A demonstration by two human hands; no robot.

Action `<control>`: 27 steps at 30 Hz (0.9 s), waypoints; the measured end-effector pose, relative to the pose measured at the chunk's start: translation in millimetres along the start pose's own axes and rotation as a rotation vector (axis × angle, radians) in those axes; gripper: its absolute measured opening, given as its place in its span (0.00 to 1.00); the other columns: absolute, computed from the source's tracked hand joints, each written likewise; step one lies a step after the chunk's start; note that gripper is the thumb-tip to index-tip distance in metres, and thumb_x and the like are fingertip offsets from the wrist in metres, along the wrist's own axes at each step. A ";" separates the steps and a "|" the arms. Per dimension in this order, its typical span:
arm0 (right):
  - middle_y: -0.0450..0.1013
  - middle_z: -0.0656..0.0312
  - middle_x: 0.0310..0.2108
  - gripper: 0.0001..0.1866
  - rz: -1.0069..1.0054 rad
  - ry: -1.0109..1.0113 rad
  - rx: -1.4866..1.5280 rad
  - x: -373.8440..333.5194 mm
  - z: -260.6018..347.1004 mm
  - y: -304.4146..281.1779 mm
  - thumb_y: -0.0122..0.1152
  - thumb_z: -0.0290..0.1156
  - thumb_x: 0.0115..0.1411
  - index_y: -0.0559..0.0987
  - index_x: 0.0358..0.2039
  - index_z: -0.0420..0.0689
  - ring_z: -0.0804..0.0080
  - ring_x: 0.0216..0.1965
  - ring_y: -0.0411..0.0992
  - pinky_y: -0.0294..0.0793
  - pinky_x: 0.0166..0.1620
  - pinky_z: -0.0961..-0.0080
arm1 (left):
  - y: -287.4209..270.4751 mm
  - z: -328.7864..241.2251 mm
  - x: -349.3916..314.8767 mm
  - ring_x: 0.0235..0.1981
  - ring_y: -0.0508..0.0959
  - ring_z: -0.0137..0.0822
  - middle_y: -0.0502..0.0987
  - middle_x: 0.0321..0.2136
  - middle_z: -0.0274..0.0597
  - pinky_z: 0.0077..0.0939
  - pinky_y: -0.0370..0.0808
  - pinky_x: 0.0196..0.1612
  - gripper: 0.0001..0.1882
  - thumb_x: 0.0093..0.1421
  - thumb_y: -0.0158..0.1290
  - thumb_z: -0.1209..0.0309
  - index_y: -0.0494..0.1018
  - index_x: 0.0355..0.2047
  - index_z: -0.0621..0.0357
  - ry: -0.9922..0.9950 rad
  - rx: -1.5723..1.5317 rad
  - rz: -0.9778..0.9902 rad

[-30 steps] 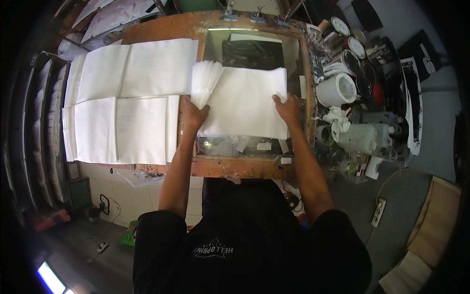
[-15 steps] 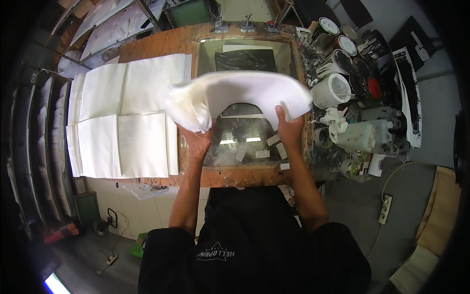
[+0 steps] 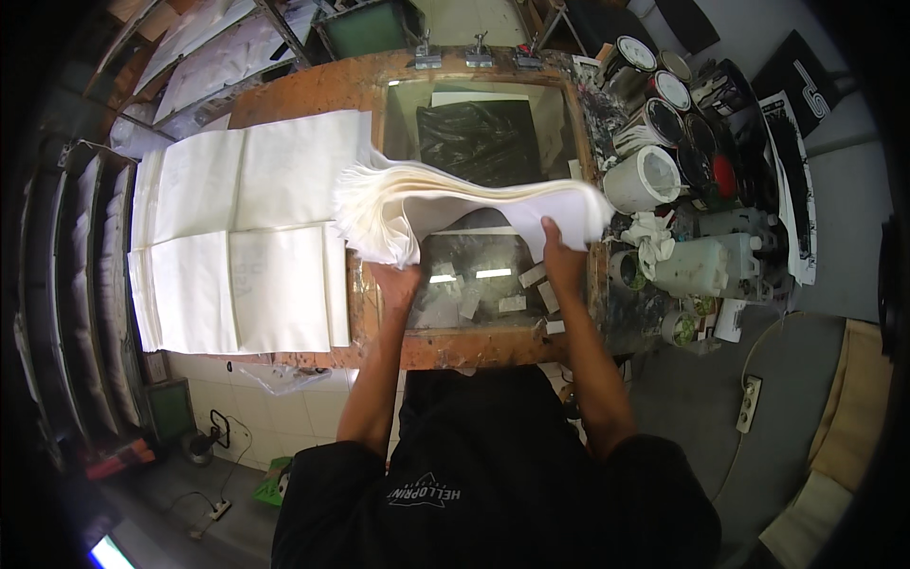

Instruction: The person repeatedly picks up stacks of white fabric, folds them, and places them on a table. They also move to a shelf to retrieve more fabric and return to the table to continue folding.

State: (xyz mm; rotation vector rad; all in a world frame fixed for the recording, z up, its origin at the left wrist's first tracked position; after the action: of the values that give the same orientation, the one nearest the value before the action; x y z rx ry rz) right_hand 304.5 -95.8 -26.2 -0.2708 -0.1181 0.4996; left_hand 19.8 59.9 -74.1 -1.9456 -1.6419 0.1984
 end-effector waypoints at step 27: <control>0.77 0.43 0.35 0.16 0.042 -0.271 -0.402 46.5 -4.5 25.5 0.61 0.33 0.57 0.77 0.41 0.34 0.48 0.37 0.76 0.74 0.44 0.65 | -13.6 -32.5 53.4 0.56 0.68 0.64 0.64 0.55 0.73 0.45 0.66 0.59 0.46 0.50 0.59 0.74 0.45 0.65 0.70 -0.202 0.067 0.073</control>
State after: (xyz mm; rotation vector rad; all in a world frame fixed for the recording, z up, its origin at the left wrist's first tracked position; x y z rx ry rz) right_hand 334.2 -52.7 -35.6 -0.5988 -0.4806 0.5506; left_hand 35.6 100.4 -27.2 -1.9898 -1.6676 0.4867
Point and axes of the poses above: each hand's wrist, its own x-axis towards the middle knuckle, its own y-axis out of the palm, z = x × y, the point moved 7 cm from there along x, towards the middle knuckle
